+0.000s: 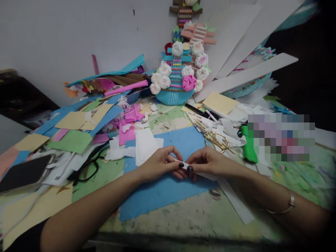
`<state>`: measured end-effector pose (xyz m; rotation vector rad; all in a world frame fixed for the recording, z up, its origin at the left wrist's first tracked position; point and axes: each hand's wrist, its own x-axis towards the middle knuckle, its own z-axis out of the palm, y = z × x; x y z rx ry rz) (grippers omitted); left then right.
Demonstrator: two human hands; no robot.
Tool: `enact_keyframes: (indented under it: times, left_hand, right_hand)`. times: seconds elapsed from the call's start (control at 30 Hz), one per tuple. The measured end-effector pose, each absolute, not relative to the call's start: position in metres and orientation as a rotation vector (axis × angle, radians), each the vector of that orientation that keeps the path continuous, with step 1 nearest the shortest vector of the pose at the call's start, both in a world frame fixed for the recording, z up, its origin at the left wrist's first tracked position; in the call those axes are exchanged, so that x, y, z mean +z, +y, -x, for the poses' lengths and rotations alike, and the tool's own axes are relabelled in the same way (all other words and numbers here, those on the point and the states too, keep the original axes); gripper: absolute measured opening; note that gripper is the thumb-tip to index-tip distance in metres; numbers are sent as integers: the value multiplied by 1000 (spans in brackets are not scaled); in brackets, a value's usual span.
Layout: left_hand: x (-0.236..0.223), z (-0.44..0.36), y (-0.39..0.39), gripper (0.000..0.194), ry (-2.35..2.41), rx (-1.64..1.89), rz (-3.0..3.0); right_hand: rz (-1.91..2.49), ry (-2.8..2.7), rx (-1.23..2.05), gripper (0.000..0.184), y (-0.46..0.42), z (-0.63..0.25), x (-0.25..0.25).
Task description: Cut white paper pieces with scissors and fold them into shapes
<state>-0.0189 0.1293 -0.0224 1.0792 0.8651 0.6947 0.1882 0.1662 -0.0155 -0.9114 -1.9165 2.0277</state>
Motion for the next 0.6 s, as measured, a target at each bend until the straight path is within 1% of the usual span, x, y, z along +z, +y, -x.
enact_keyframes:
  times: [0.1, 0.2, 0.47, 0.6]
  left_hand:
    - [-24, 14, 125, 35, 827, 676, -1109]
    - [-26, 14, 124, 36, 797, 667, -1151]
    - [-25, 19, 130, 29, 793, 730, -1226]
    - [-26, 20, 132, 29, 793, 746, -1222]
  right_hand:
    - [941, -1942, 2087, 25, 159, -183, -18]
    - [979, -1928, 2105, 28, 157, -182, -20]
    - [921, -1838, 2172, 38, 158, -183, -20]
    - [958, -1829, 2166, 36, 158, -182, -20]
